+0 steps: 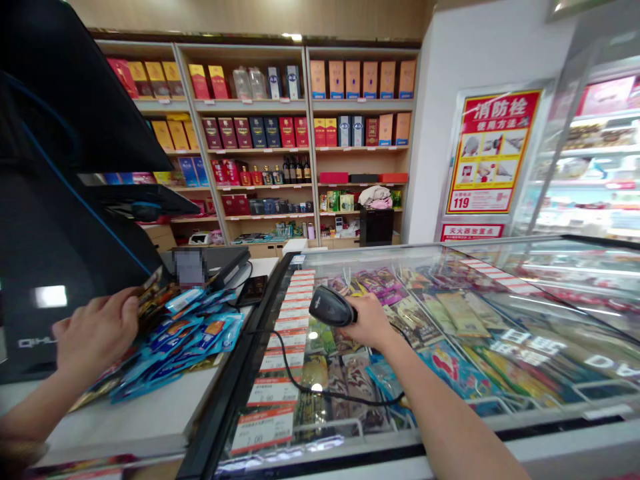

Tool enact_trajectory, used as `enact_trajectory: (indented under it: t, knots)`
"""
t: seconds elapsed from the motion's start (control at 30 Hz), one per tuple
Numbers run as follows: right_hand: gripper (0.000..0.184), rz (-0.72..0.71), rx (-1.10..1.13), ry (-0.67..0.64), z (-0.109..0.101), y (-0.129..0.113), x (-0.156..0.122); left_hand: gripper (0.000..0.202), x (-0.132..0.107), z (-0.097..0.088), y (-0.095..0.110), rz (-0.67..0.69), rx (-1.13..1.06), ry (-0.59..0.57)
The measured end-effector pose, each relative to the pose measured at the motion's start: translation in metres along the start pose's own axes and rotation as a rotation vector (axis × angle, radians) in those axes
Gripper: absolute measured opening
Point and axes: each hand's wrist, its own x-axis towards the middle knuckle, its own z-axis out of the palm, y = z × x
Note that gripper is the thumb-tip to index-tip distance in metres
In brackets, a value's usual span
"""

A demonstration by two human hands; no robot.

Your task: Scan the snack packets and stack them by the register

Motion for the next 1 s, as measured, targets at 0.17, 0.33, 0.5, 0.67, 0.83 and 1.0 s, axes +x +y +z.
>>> enact_trajectory:
  t: [0.17,0.33,0.5,0.67,0.83,1.0]
  knots:
    - [0.016,-0.021,0.011,-0.009,0.004,0.004,-0.001,0.061,-0.007,0.005,0.004,0.036,-0.005,0.225]
    - [0.018,0.005,-0.027,0.000,0.010,0.010,-0.003,0.065,-0.005,0.004,0.002,0.054,-0.085,0.259]
    - [0.018,0.016,-0.103,0.137,0.014,0.016,-0.005,0.069,-0.010,-0.009,0.005,0.067,-0.283,0.384]
    - [0.020,0.041,-0.182,0.298,0.014,0.021,-0.005,0.055,-0.030,-0.003,0.009,0.223,-0.457,0.502]
    - [0.019,0.057,-0.217,0.329,0.008,0.019,-0.005,0.037,-0.066,0.022,0.013,0.430,-0.585,0.455]
    - [0.024,0.031,-0.239,0.344,0.002,0.012,-0.022,0.031,-0.095,0.045,0.029,0.508,-0.642,0.400]
